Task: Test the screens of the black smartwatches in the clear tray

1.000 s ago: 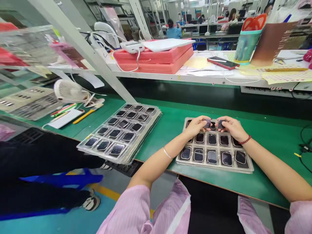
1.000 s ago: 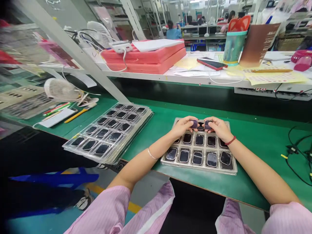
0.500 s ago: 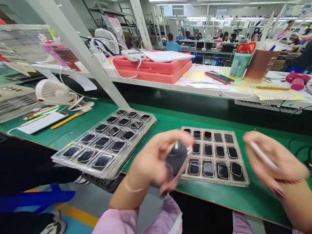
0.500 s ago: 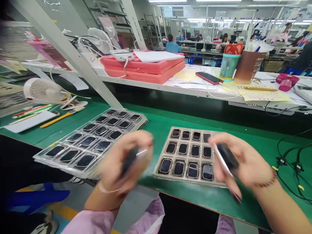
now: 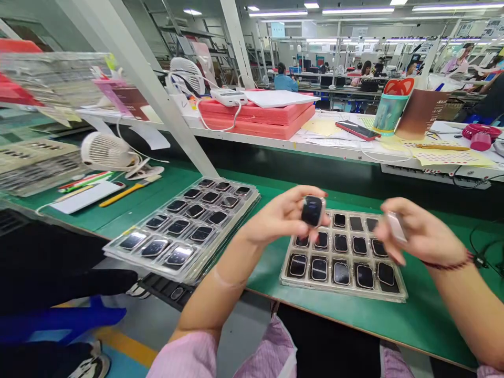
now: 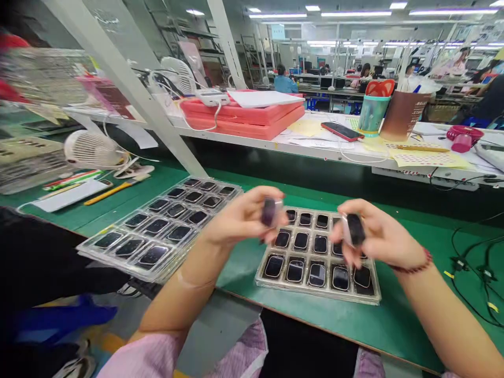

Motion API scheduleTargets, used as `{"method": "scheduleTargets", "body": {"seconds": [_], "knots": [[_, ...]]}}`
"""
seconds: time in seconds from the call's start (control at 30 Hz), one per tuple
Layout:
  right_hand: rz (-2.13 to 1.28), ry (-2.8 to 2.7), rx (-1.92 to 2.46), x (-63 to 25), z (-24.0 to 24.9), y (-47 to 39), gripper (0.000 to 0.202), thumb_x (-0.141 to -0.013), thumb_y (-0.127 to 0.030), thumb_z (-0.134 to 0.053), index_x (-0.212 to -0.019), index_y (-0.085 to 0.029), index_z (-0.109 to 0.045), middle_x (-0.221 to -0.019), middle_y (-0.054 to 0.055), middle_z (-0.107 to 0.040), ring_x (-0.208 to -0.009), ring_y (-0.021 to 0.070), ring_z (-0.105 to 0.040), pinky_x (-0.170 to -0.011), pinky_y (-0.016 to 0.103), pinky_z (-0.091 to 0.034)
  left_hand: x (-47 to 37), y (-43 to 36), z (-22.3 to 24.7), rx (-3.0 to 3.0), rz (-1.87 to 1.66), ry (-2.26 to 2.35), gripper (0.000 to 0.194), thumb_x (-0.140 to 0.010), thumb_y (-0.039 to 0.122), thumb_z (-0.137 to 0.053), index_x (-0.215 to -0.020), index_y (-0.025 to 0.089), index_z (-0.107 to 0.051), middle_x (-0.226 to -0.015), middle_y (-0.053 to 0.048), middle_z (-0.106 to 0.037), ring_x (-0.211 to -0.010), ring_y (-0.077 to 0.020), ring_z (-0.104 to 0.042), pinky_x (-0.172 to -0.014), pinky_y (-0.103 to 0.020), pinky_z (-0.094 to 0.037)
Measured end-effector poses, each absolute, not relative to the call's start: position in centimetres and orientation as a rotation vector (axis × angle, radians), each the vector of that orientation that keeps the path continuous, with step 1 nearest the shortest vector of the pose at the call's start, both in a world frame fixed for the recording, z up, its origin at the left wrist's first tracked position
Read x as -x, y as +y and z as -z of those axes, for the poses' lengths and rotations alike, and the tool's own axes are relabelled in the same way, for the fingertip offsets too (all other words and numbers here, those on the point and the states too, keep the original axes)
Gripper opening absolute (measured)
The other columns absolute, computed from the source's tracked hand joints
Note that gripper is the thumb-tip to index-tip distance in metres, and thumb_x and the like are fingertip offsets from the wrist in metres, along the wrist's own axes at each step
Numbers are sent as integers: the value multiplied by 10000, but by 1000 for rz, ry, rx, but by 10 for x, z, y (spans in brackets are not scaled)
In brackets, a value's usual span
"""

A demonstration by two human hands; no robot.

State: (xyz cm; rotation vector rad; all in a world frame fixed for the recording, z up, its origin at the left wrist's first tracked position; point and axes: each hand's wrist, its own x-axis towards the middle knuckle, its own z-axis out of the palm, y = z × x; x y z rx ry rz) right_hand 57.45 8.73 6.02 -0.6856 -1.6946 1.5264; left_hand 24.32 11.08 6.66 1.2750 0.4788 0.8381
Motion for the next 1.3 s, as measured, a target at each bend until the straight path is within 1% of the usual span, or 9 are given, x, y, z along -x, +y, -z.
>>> {"method": "scheduleTargets", "body": {"seconds": [0.1, 0.2, 0.3, 0.43, 0.6, 0.9, 1.03, 1.13, 1.3], "knots": [[-1562, -1519, 856, -554, -32, 122, 543, -781, -376, -826, -1270, -256, -624, -1210, 127, -728, -847, 216, -744, -643, 308, -618, -283, 152, -35, -1378, -743, 589, 723, -664, 272, -866, -1308, 182, -550, -1061, -109, -722, -751, -166, -723, -560, -203, -489], [-1482, -1433, 1033, -544, 4, 152, 446, -777, -408, -805, -1149, -197, -679, -1090, 128, -766, -757, 184, -741, -615, 272, -601, -310, 176, 0, -1404, -798, 822, 394, -805, 329, -727, -1123, 117, -629, -935, -94, -726, -629, -119, -674, -498, -183, -407], [-1456, -1424, 1086, -542, 30, 164, 379, -777, -398, -778, -1076, -179, -701, -1007, 114, -780, -658, 159, -716, -578, 268, -583, -318, 180, 24, -1399, -821, 891, 293, -811, 277, -680, -1051, 114, -637, -850, -57, -708, -602, -103, -645, -493, -181, -385], [-1466, -1443, 1056, -542, 44, 164, 417, -749, -281, -754, -1150, -200, -672, -1098, 107, -767, -778, 193, -743, -632, 300, -603, -319, 179, 40, -1347, -850, 866, 427, -702, 160, -706, -1118, 139, -611, -918, -44, -717, -707, -126, -666, -567, -200, -451], [-1406, -1536, 1056, -541, 51, 163, 420, -772, -233, -684, -1188, -185, -654, -1108, 112, -759, -777, 190, -744, -659, 319, -609, -319, 179, 50, -1319, -880, 803, 349, -711, 164, -697, -1047, 133, -609, -858, -22, -698, -642, -93, -629, -661, -241, -520], [-1383, -1602, 1068, -540, 53, 161, 423, -770, -164, -615, -1191, -189, -638, -1139, 105, -748, -812, 198, -752, -693, 331, -629, -317, 175, 55, -1332, -922, 793, 380, -713, 105, -672, -1088, 148, -618, -934, -36, -691, -777, -118, -655, -712, -245, -567], [-1364, -1648, 1063, -540, 53, 160, 431, -786, -150, -602, -1214, -189, -639, -1179, 110, -735, -819, 198, -749, -708, 343, -636, -316, 176, 58, -1355, -929, 789, 415, -722, 121, -683, -1132, 156, -628, -1007, -55, -699, -787, -127, -667, -740, -270, -583], [-1351, -1659, 1042, -541, 54, 159, 484, -815, -167, -615, -1297, -204, -621, -1217, 107, -722, -861, 205, -745, -752, 363, -642, -315, 177, 60, -1367, -920, 798, 525, -756, 156, -688, -1275, 173, -610, -1103, -85, -706, -829, -150, -693, -725, -262, -576], [-1389, -1613, 995, -546, 58, 165, 585, -895, -297, -635, -1464, -240, -514, -1353, 104, -647, -971, 209, -720, -836, 380, -634, -312, 179, 60, -1394, -911, 797, 638, -853, 365, -696, -1447, 195, -538, -1306, -138, -654, -963, -238, -719, -667, -278, -570]]}}
